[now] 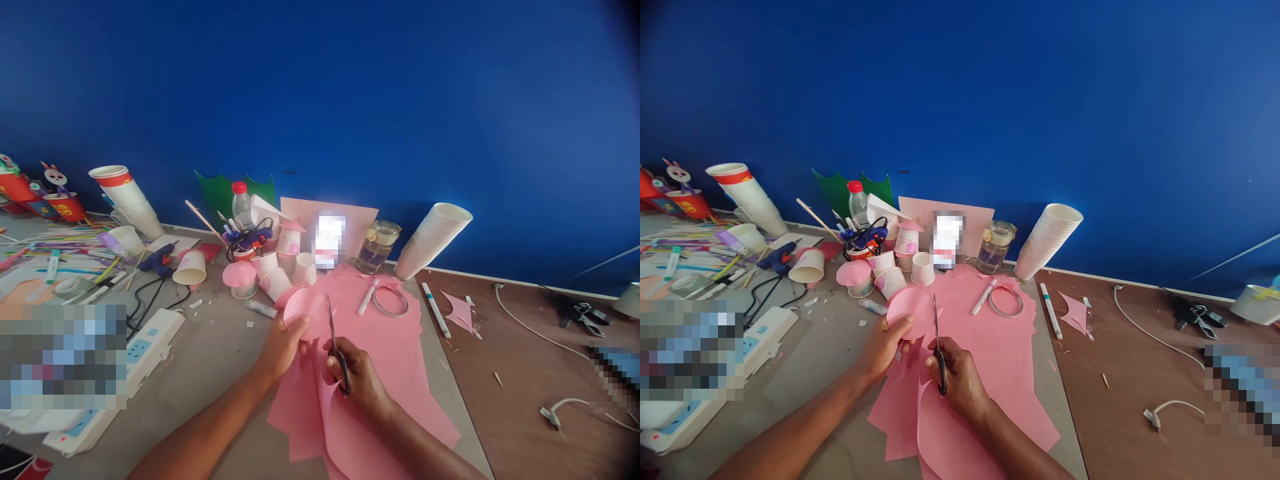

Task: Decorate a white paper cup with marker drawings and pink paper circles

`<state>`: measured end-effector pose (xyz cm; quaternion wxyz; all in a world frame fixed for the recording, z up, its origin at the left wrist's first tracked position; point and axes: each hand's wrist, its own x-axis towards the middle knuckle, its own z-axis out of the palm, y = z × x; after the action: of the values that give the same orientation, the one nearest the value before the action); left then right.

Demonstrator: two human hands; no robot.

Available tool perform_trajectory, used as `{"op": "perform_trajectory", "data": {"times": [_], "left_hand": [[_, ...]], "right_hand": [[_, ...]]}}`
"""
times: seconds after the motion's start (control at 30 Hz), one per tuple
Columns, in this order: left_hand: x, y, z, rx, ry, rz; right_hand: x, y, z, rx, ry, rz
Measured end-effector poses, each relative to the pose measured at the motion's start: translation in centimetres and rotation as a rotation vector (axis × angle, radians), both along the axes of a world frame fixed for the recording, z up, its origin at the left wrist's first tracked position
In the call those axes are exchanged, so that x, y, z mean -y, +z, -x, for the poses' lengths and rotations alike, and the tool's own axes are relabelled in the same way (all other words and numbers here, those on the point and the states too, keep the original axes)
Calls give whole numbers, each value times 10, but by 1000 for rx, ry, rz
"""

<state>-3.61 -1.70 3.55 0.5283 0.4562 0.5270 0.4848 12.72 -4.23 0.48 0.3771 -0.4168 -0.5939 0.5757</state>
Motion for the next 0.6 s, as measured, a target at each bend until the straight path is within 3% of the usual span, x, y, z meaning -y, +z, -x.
{"op": "perform_trajectory", "data": {"times": [0.6], "left_hand": [[-3,2,5,-19,14,-1]], "right_hand": [[-1,0,0,5,-6,20]]}}
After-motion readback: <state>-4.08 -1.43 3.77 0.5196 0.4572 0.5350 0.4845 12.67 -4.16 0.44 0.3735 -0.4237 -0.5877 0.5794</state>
